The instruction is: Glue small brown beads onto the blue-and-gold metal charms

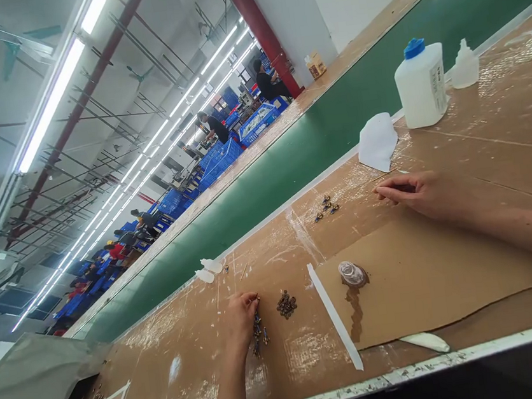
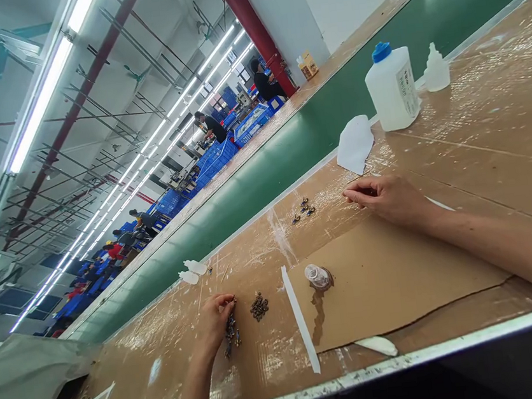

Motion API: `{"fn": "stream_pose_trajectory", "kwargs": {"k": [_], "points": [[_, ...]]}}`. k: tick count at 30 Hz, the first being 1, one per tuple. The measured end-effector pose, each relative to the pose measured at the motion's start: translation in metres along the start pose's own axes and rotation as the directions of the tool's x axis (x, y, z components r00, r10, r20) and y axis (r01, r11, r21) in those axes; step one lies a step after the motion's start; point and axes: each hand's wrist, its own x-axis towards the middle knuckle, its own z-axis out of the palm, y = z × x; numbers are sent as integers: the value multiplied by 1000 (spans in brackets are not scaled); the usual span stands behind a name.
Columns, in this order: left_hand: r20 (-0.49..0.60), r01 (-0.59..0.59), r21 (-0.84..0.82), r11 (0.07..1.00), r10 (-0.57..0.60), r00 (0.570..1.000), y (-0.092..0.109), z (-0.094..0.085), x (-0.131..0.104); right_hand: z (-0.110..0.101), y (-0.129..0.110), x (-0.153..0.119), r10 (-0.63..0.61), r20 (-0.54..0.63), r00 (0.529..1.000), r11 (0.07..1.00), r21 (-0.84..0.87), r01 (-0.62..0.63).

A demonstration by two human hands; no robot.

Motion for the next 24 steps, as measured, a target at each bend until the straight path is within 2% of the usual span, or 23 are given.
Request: {"fn": "stream_pose_trajectory", "kwargs": {"k": [7,11,14,17,21,24], "points": [[-31,29,3,1000,-29,999,-8,8,0,-3,-7,-3,9,47,999,999,-41,-7],[-51,37,-5,999,-37,998,-8,6,1,-3,-8,-3,13,55,998,998,-69,-9],[-103,-1,-11,1000,0,995,7,0,-3,-3,-8,-2,13,57,998,997,-74,-9],[-132,-62,1,998,61,989,32,-5,-10,-3,-7,-2,4,63,998,998,-64,0],[-74,-154,-3,988,154,985,58,-2,-15,-3,-7,-3,-12,55,998,999,-46,15],[-33,-192,9,981,192,981,61,2,-15,-3,-7,-3,-20,36,999,999,-34,21]]}}
